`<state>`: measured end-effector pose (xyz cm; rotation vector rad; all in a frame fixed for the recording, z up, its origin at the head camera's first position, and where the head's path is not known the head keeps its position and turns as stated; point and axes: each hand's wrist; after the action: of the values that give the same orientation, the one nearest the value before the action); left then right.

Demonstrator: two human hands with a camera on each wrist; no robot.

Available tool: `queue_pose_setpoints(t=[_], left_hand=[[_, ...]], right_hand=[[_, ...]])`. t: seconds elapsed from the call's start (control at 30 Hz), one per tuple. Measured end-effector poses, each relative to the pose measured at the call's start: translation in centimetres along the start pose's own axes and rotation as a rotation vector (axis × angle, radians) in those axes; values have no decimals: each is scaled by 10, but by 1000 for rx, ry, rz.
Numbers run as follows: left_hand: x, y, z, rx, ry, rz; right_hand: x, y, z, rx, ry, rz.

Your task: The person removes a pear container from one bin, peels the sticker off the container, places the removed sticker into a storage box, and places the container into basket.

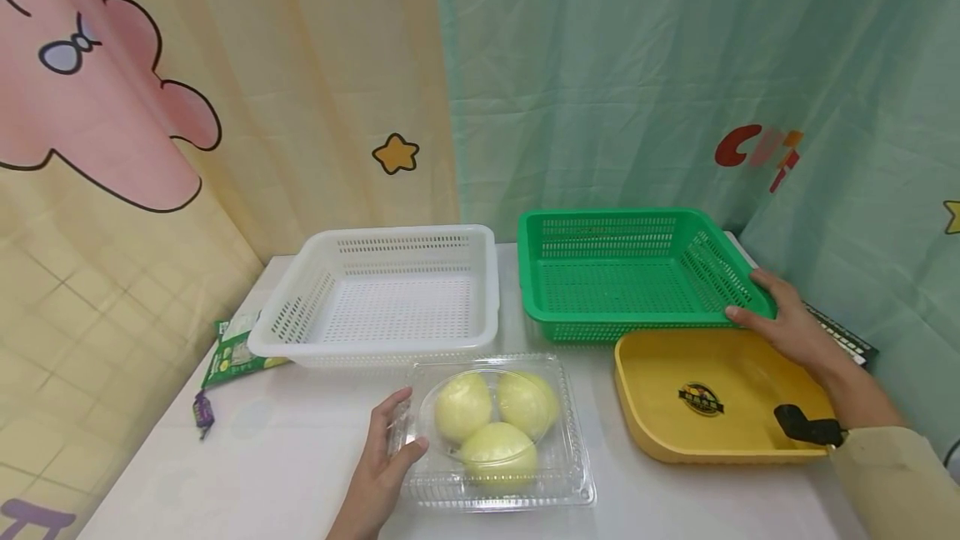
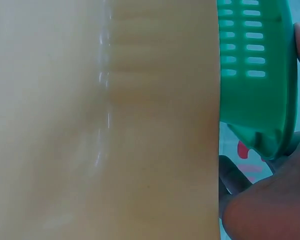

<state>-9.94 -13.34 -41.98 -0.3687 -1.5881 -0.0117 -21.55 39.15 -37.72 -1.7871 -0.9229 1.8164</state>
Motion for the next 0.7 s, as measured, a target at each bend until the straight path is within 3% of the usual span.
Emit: queue_pose_setpoints(t=[0.47,0.7], left_hand=[[1,1,-1,-6,-2,-32],[-1,1,-3,0,54,-46]], right_hand=[[6,4,1,9,-33,8],[8,5,2,23,-44,0]])
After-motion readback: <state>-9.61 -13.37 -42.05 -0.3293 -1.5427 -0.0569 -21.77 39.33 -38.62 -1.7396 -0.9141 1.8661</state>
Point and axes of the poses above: each hand's wrist, its own z-axis towards the middle knuckle, its own y-axis out of the palm, x = y × z, and after that the axes turned 11 degrees about -x, right-handed
